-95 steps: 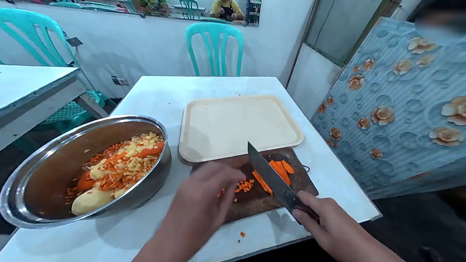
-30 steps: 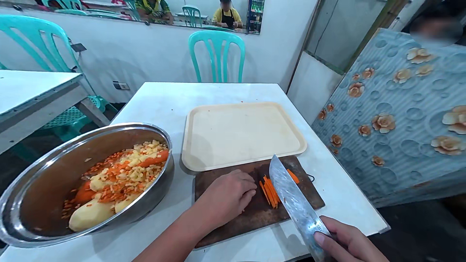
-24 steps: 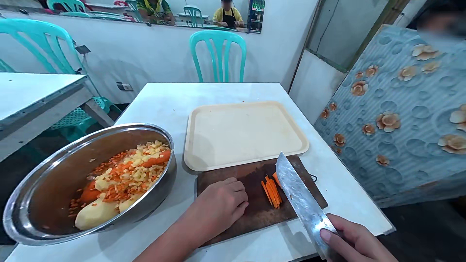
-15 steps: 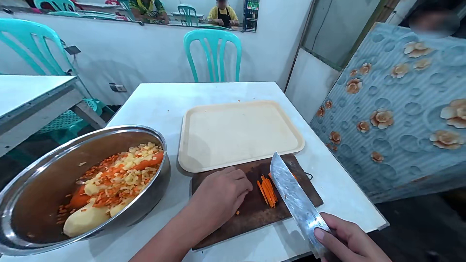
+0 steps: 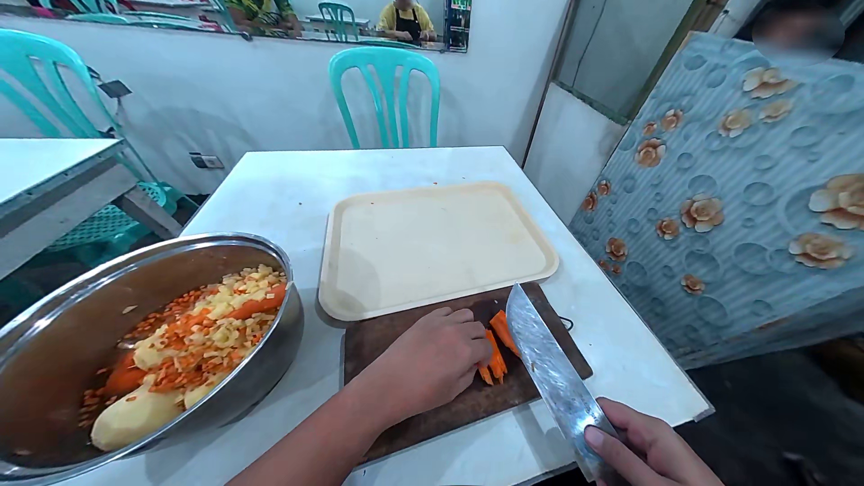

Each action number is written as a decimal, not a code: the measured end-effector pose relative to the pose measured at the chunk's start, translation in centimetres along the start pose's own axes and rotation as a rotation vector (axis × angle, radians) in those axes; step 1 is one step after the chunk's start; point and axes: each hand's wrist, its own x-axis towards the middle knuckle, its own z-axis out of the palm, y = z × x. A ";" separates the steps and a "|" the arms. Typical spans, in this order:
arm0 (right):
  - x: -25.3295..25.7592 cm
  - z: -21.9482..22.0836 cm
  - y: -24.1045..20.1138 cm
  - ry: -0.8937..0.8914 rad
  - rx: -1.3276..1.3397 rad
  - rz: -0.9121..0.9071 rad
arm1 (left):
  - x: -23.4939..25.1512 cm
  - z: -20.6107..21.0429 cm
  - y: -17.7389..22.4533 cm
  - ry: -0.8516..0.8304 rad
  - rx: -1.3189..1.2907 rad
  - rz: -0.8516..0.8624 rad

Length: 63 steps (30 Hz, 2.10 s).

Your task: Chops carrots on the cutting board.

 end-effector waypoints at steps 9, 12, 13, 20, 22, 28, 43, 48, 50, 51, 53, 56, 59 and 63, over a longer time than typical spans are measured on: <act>0.3 0.9 -0.2 -0.054 -0.096 -0.024 | -1.0 -2.6 -0.4 -0.205 -0.191 -0.146; 0.3 1.4 -0.3 -0.077 -0.132 -0.037 | -1.0 -2.8 -0.5 -0.254 -0.222 -0.155; 0.4 1.6 -0.3 -0.081 -0.146 -0.037 | -1.0 -2.6 -0.5 -0.249 -0.204 -0.139; 0.4 1.9 -0.3 -0.103 -0.232 -0.021 | -1.6 -1.7 -0.9 -0.107 -0.081 -0.094; 0.4 2.0 -0.3 -0.108 -0.232 -0.019 | -1.6 -2.0 -0.9 -0.156 -0.133 -0.119; 0.6 2.3 -0.5 -0.124 -0.329 -0.002 | -1.8 -2.1 0.0 -0.164 -0.120 -0.225; 1.9 2.9 -4.1 -0.173 -0.689 0.098 | -2.8 1.2 2.2 0.234 0.103 -0.352; 2.1 3.2 -4.6 -0.158 -0.739 0.077 | -2.9 1.4 2.4 0.272 0.225 -0.390; 2.1 3.3 -4.9 -0.166 -0.766 0.083 | -3.0 1.5 2.5 0.288 0.244 -0.394; 2.0 3.4 -5.0 -0.166 -0.779 0.081 | -3.0 1.5 2.4 0.292 0.240 -0.396; 2.0 3.5 -5.1 -0.158 -0.801 0.054 | -3.0 1.6 2.4 0.294 0.194 -0.395; 2.0 3.7 -5.5 -0.166 -0.836 0.042 | -3.0 2.1 2.1 0.311 0.110 -0.367; 2.1 3.9 -5.7 -0.176 -0.872 0.044 | -2.9 2.5 2.2 0.351 0.088 -0.357; 2.2 4.0 -5.8 -0.157 -0.887 0.042 | -2.6 2.9 2.6 0.398 0.087 -0.386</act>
